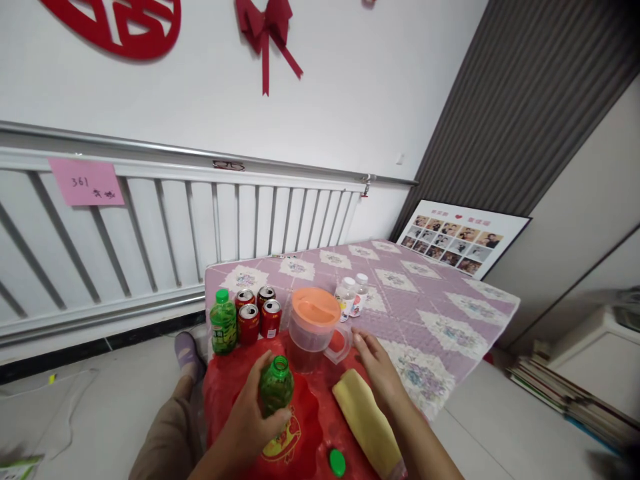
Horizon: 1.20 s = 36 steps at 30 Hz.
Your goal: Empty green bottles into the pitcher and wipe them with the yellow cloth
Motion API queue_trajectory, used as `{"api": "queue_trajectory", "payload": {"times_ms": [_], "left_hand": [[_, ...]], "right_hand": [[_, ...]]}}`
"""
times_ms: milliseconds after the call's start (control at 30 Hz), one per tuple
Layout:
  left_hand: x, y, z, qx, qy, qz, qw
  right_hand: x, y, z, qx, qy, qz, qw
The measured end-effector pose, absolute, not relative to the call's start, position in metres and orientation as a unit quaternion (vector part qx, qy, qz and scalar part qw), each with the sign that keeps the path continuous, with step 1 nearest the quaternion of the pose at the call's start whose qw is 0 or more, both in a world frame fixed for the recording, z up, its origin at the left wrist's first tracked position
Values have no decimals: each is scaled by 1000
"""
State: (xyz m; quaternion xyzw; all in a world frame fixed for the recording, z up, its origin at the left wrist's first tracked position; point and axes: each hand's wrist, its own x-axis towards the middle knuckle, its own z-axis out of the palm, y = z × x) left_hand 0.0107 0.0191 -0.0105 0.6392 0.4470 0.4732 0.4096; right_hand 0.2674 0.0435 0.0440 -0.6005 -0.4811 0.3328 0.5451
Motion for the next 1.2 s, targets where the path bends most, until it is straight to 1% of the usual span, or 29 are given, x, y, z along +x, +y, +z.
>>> {"api": "queue_trajectory", "payload": {"times_ms": [167,367,600,900,1033,1200], "left_hand": [[15,20,-18,615,451,484,429],[17,21,-26,612,460,472,437],[23,24,-30,615,492,457,414],[25,23,-19,605,503,445,427],[26,25,-22,605,488,451,439],[28,29,-30,607,470,455,451]], "right_hand": [[251,59,35,-573,-452,384,565],[247,72,32,-577,-427,387,579],[248,80,39,-563,-438,414,565],[242,88,40,-555,-421,413,586],[235,90,51,-558,-420,400,593],[237,84,79,-563,-433,392,584]]}}
